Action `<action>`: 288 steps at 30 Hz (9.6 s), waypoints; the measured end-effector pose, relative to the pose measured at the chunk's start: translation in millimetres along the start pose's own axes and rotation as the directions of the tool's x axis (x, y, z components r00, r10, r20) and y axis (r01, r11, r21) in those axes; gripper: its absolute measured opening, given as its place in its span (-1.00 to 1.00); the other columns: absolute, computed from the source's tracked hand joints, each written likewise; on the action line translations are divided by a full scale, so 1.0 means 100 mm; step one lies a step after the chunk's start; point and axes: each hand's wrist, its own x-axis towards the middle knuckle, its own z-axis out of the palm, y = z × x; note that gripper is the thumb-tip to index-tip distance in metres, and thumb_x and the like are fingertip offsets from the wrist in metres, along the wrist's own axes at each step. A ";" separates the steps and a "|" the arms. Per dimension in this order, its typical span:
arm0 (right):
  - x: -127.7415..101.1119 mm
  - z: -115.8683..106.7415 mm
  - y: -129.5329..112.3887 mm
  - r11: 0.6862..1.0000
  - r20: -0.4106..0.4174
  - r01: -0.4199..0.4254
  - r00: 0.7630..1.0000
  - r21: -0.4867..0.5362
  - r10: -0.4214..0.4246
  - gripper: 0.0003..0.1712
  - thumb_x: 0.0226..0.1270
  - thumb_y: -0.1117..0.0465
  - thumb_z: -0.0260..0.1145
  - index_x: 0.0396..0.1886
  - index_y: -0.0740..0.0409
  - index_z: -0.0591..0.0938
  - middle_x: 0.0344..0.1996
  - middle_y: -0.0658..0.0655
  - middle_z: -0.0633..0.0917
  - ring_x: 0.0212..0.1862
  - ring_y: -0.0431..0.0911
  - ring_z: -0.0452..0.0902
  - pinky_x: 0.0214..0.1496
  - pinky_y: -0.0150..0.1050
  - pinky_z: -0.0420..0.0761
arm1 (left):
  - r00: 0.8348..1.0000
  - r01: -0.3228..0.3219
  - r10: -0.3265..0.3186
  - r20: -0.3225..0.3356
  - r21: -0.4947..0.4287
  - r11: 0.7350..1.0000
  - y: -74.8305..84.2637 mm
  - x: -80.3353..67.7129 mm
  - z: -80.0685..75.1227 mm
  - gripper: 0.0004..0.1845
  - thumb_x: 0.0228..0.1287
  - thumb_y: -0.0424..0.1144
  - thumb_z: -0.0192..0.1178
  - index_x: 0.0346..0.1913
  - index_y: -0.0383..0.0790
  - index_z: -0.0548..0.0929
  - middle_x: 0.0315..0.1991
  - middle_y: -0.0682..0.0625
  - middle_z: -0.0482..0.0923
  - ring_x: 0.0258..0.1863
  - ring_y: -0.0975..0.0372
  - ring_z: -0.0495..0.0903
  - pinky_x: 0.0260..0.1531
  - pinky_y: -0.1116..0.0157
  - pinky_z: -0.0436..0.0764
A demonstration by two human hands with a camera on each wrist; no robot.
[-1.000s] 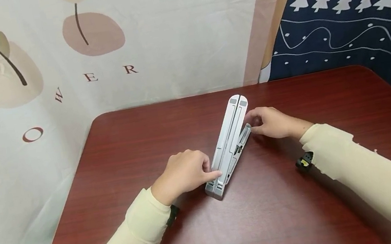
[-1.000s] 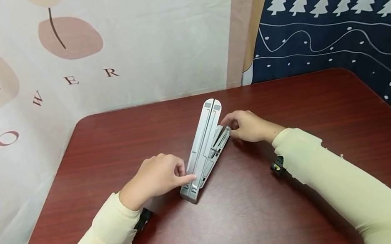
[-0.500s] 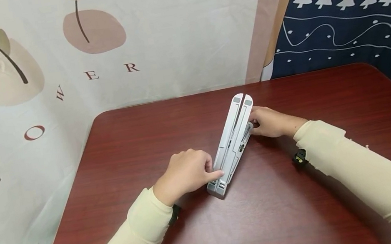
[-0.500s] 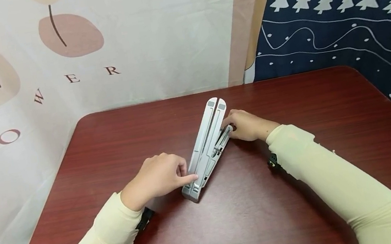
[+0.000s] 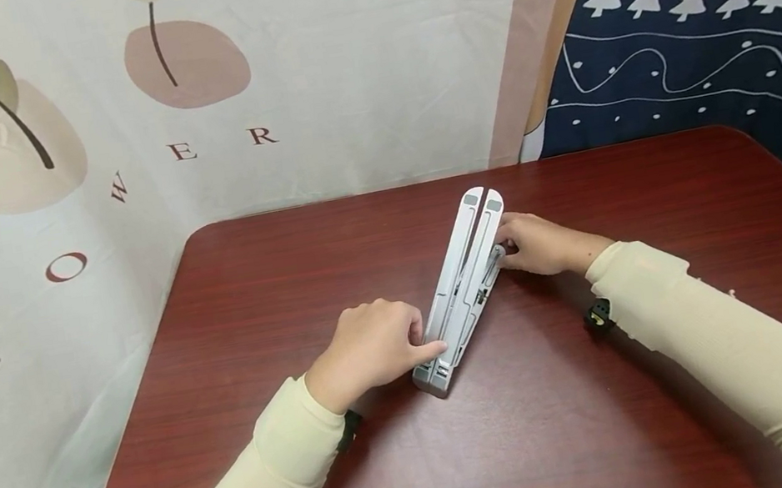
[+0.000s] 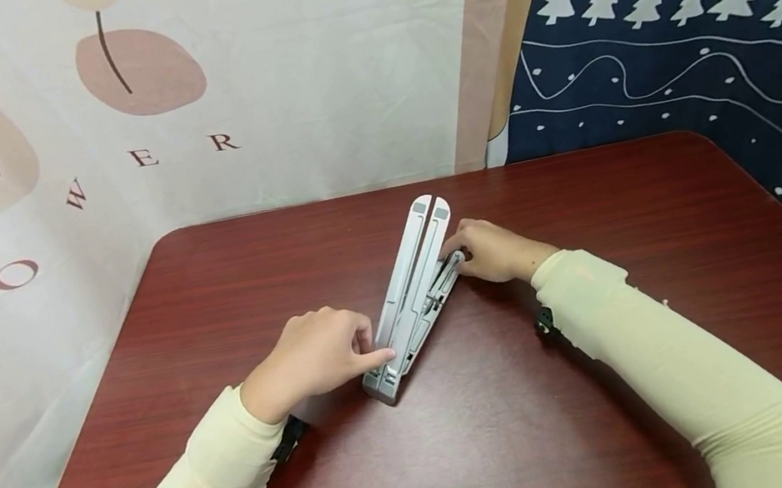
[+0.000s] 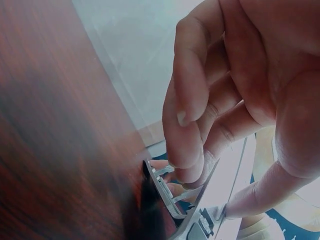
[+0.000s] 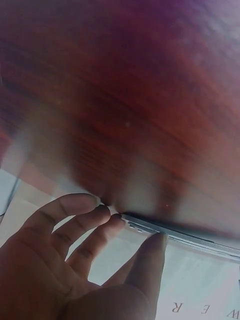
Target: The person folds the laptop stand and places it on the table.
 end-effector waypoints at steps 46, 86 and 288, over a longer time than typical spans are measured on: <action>-0.08 0.03 0.03 0.995 -0.054 -0.094 0.994 0.026 0.095 -0.87 0.14 0.36 0.47 -0.47 0.21 0.64 -0.45 0.17 0.58 -0.33 -0.06 0.45 -0.30 -0.23 0.41 | 0.998 -0.044 0.038 0.040 0.157 0.987 0.09 -0.10 0.09 -0.33 -0.21 0.47 0.42 -0.38 -0.04 0.48 -0.60 0.13 0.48 -0.57 0.19 0.55 -0.49 0.11 0.50; -0.50 -0.03 0.06 0.972 0.006 -0.165 0.986 0.169 0.167 -0.80 0.13 0.37 0.46 -0.23 0.18 0.68 -0.49 0.09 0.55 -0.43 -0.14 0.41 -0.35 -0.28 0.41 | 0.998 -0.032 0.027 0.050 0.107 0.994 -0.04 -0.02 0.02 -0.42 -0.19 0.35 0.50 -0.34 0.04 0.49 -0.52 0.15 0.53 -0.45 0.18 0.61 -0.43 0.09 0.50; -0.86 0.43 -0.79 0.971 0.093 0.046 0.993 0.235 -0.069 -0.82 0.10 0.30 0.47 -0.48 -0.01 0.61 -0.55 -0.13 0.55 -0.45 -0.38 0.42 -0.37 -0.42 0.47 | 0.999 -0.001 0.004 -0.045 0.061 0.998 -0.18 1.03 0.01 -0.64 0.28 -0.36 0.18 0.07 0.07 0.67 0.04 0.05 0.68 0.06 0.09 0.66 -0.13 -0.05 0.62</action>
